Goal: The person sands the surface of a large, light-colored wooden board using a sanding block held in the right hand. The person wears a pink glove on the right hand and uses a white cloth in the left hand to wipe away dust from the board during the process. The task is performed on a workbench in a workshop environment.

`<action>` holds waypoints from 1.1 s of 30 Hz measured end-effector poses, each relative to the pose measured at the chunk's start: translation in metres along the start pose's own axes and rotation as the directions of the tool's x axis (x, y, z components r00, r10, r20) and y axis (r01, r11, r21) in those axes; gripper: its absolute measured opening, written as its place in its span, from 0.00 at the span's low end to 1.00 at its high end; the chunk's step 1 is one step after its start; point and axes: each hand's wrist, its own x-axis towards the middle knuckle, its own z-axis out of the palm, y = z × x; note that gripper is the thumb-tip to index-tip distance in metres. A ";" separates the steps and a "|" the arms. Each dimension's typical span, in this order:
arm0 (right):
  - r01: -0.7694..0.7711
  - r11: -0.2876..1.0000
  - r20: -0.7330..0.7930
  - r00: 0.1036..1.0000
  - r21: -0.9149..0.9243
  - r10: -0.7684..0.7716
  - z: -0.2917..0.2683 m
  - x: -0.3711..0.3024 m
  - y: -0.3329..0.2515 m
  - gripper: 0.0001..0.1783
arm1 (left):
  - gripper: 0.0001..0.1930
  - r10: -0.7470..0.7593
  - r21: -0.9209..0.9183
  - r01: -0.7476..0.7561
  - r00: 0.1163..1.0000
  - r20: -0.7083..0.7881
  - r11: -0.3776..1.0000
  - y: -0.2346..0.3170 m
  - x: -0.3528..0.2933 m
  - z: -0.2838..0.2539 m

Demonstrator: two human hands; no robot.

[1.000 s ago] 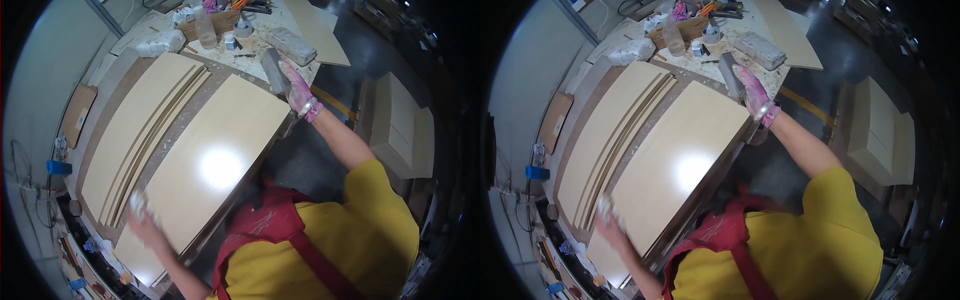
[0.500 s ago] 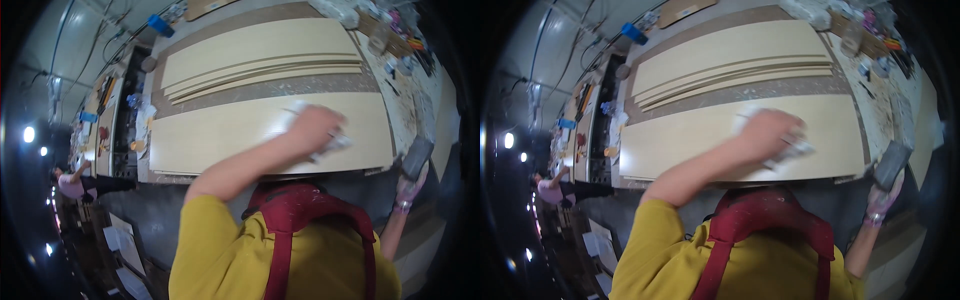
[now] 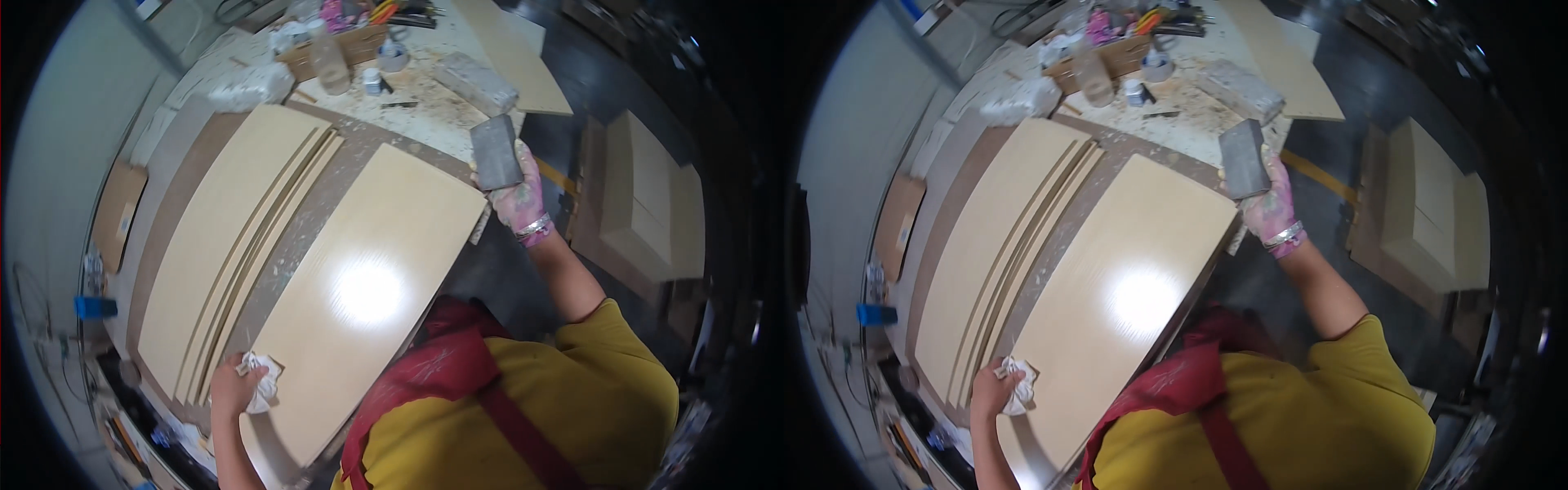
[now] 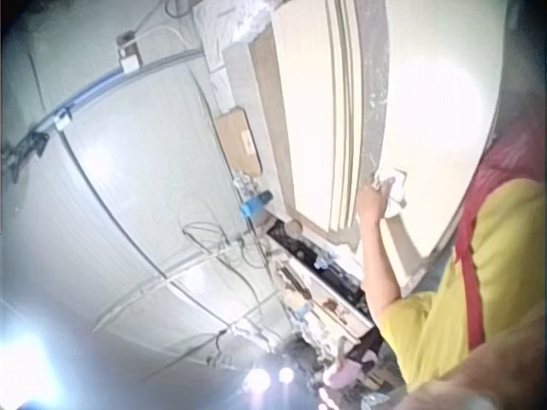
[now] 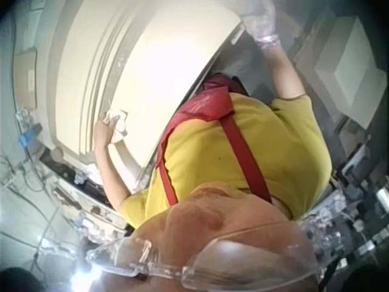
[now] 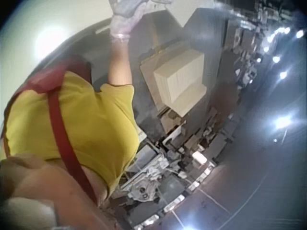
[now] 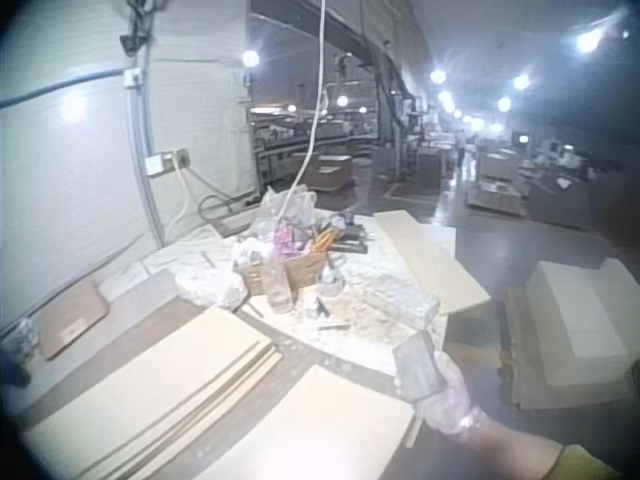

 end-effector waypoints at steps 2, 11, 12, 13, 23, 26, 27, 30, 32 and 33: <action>0.068 0.997 0.049 0.997 -0.030 -0.067 -0.012 -0.010 -0.003 0.22 | 0.25 0.014 -0.075 -0.009 0.998 0.067 0.997 0.002 0.006 -0.006; -0.067 0.993 0.472 0.875 -0.100 0.107 -0.049 -0.007 -0.009 0.28 | 0.21 -0.013 -0.107 0.005 0.997 -0.079 0.994 0.018 -0.036 -0.052; -0.118 0.986 0.455 0.876 -0.118 0.160 -0.045 -0.001 -0.009 0.31 | 0.22 -0.004 -0.104 -0.004 0.997 -0.080 0.995 0.022 -0.045 -0.060; -0.201 0.972 0.545 0.804 -0.124 0.236 -0.040 0.007 -0.011 0.30 | 0.22 -0.042 -0.126 0.036 0.998 -0.053 0.991 0.027 -0.052 -0.065; -0.118 0.984 0.646 0.743 -0.134 0.177 0.041 0.030 0.002 0.37 | 0.12 -0.080 -0.184 0.000 0.901 -0.426 0.983 0.017 -0.109 -0.115; 0.011 0.968 0.694 0.699 -0.252 0.172 0.141 0.043 0.026 0.34 | 0.07 -0.052 -0.195 -0.083 0.798 -0.601 0.977 -0.017 -0.092 -0.157; 0.141 0.929 0.652 0.747 -0.341 0.127 0.171 0.050 0.034 0.34 | 0.09 -0.084 -0.222 -0.070 0.784 -0.615 0.973 -0.015 -0.082 -0.171; 0.946 0.202 0.863 -0.126 0.253 -0.489 0.200 0.175 0.110 0.35 | 0.14 0.026 -0.081 -0.114 0.723 -0.690 0.990 -0.039 -0.017 -0.200; 0.954 0.144 0.843 -0.153 0.261 -0.515 0.209 0.221 0.141 0.36 | 0.14 0.037 -0.127 -0.161 0.748 -0.663 0.979 -0.062 0.038 -0.207; 0.961 0.115 0.852 -0.164 0.252 -0.497 0.222 0.222 0.150 0.36 | 0.13 0.035 -0.134 -0.161 0.756 -0.653 0.978 -0.075 0.057 -0.206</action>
